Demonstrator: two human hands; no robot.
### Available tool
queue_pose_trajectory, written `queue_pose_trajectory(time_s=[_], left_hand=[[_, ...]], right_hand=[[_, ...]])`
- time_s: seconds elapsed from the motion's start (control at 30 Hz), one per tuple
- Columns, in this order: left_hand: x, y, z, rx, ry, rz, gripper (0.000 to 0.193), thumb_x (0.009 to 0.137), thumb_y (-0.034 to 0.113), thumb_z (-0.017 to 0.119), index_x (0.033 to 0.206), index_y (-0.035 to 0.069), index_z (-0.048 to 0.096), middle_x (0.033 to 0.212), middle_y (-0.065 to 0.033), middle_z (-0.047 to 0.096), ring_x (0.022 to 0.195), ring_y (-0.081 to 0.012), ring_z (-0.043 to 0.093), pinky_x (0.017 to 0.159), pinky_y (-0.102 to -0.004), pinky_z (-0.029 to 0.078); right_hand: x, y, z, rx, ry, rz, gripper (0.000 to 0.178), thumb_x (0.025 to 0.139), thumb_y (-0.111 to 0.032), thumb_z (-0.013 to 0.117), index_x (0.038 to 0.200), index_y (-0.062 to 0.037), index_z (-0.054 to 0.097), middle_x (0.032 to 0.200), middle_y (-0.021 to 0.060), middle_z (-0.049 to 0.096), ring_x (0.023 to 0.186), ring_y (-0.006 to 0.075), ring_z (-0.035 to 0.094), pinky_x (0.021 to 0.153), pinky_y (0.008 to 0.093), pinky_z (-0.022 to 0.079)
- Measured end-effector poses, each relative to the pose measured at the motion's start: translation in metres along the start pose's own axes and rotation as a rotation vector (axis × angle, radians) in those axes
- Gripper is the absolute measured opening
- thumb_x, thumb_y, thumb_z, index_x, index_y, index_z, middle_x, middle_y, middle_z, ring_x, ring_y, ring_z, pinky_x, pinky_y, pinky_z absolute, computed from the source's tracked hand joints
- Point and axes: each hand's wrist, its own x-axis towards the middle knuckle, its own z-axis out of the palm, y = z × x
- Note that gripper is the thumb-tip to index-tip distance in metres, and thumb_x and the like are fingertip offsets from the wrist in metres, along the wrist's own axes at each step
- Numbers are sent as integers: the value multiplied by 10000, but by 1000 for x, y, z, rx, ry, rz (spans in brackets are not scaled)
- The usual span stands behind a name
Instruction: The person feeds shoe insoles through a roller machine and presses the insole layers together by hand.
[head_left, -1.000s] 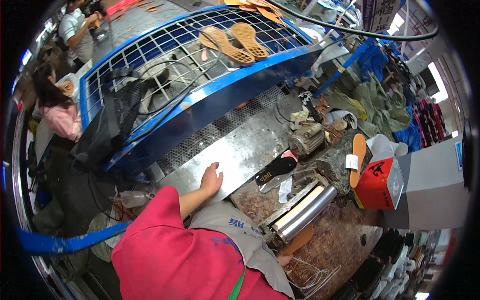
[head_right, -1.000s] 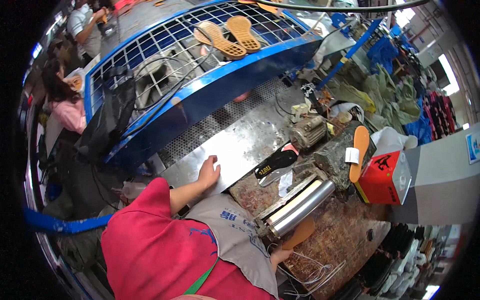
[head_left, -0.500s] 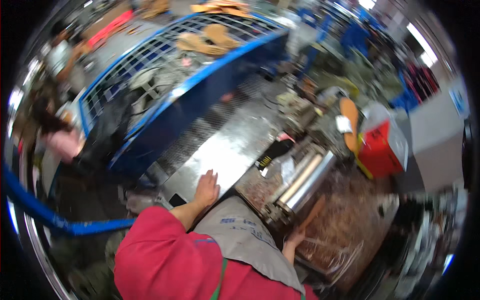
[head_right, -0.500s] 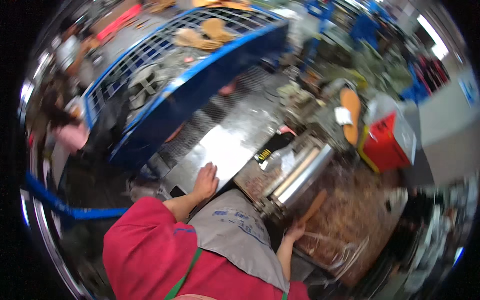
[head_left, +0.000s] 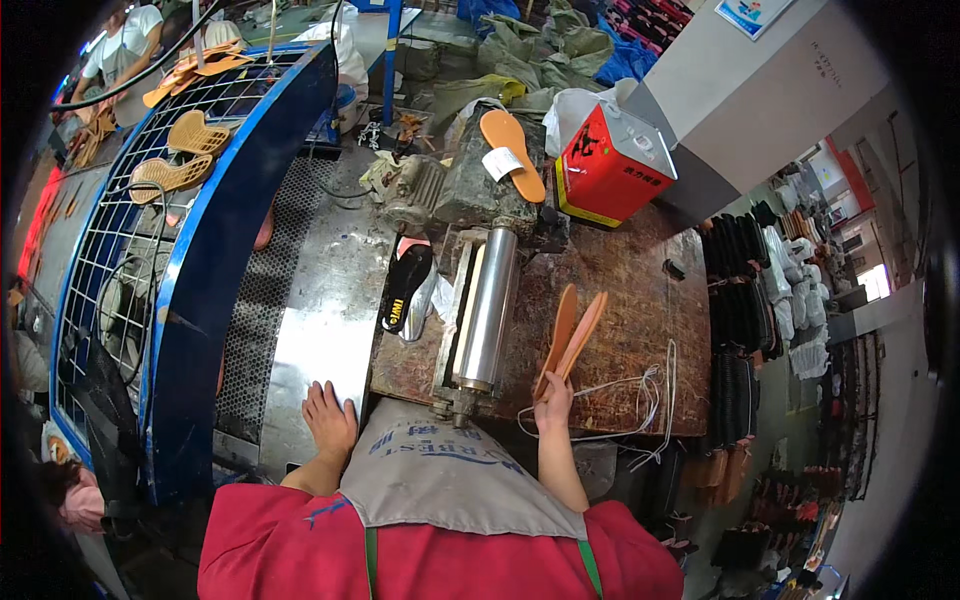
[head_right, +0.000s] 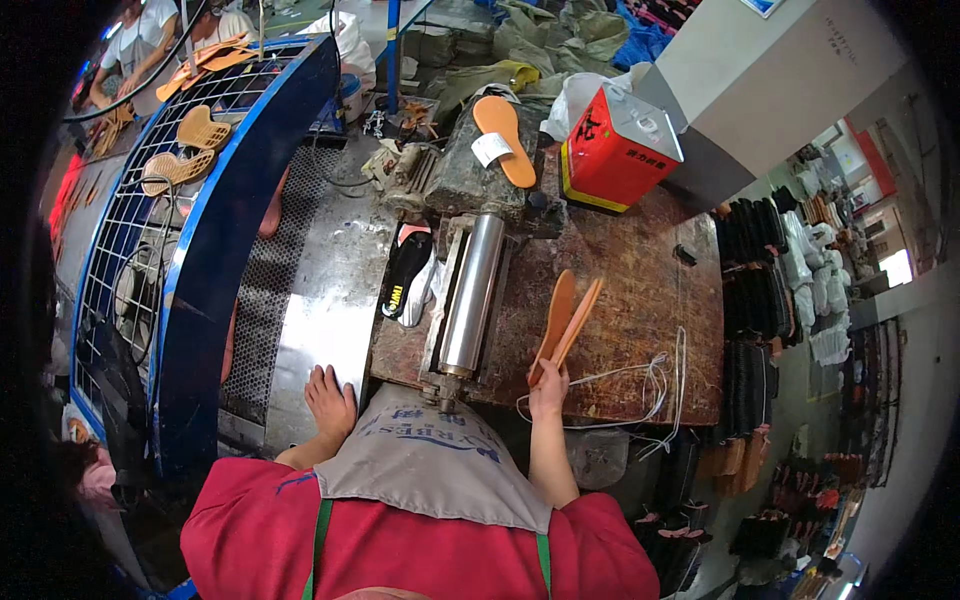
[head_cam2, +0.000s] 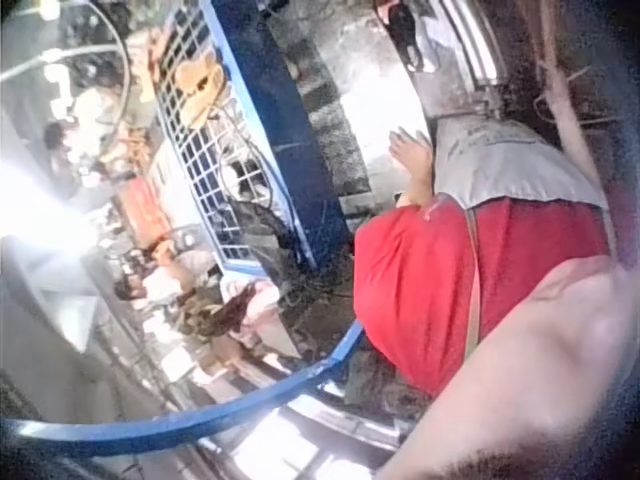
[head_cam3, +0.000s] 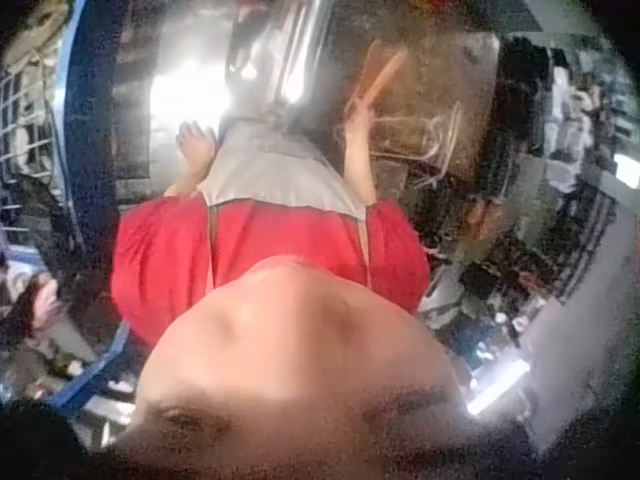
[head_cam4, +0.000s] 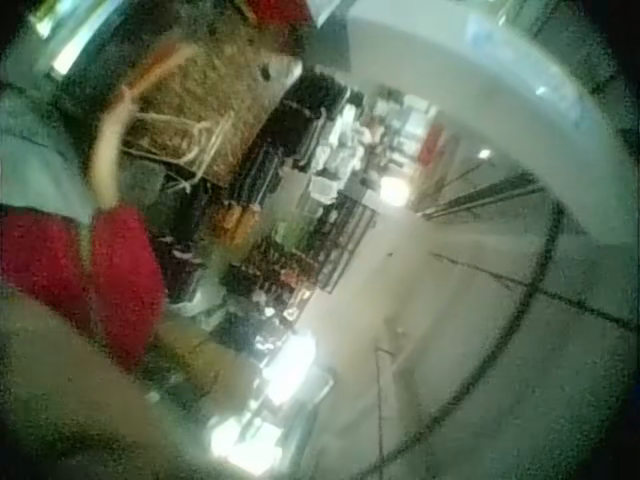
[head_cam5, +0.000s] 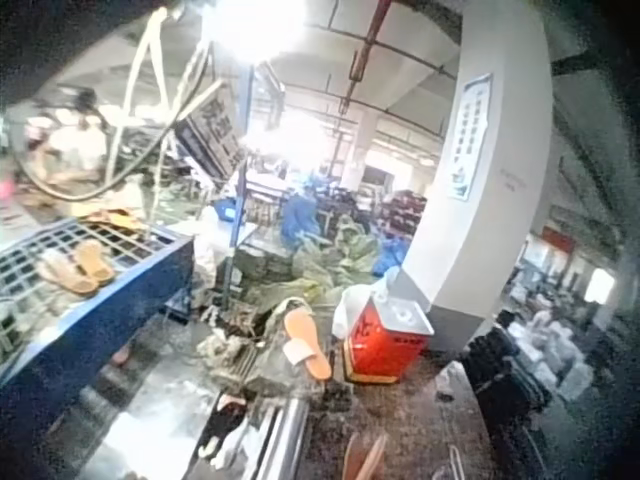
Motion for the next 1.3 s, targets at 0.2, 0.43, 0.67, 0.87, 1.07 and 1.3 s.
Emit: queue_pose_trajectory(time_s=[0.2, 0.43, 0.67, 0.87, 1.07, 1.3], left_hand=[[-2, -7, 12, 15, -1, 22, 643, 959, 359, 543, 1472, -5, 410, 1549, -262, 357, 1460, -421, 301, 1205, -577, 198], [-2, -5, 9, 16, -28, -9, 653, 955, 356, 542, 1481, -5, 405, 1563, -255, 341, 1473, -410, 285, 1213, -571, 183], [-1, 0, 3, 16, -56, -9, 651, 964, 355, 533, 1494, 3, 397, 1581, -244, 329, 1486, -401, 273, 1222, -562, 167], [1, 4, 1, 31, -53, -16, 647, 969, 346, 533, 1502, 7, 392, 1572, -237, 351, 1471, -404, 295, 1223, -547, 180], [1, 4, 10, 55, -10, 10, 634, 965, 312, 552, 1500, 8, 399, 1563, -231, 364, 1474, -391, 304, 1212, -541, 202], [1, 8, 9, 70, -28, -18, 632, 960, 303, 562, 1499, 13, 402, 1571, -230, 359, 1481, -388, 295, 1215, -534, 199]], right_hand=[[8, 3, 8, 33, 112, -91, 357, 893, -15, 635, 1240, -52, 556, 1035, 81, 627, 896, 234, 642, 791, 366, 533], [6, -12, 28, -82, 27, -148, 443, 848, 18, 649, 1278, -17, 551, 1131, 91, 631, 1041, 256, 644, 900, 391, 525], [8, -28, 34, -98, -16, -198, 476, 842, 58, 667, 1295, -16, 542, 1143, 87, 634, 1060, 244, 640, 958, 355, 501], [17, -29, 24, 98, -133, -50, 511, 822, 47, 667, 1311, -46, 553, 1146, 77, 641, 1083, 253, 636, 964, 401, 501], [27, -20, 9, 227, -137, 3, 488, 822, 53, 622, 1288, -83, 578, 1148, 60, 651, 1106, 251, 634, 941, 400, 508], [19, -22, 11, 240, -153, 51, 417, 844, 7, 581, 1259, -23, 570, 1071, 84, 650, 996, 290, 660, 890, 450, 537]])
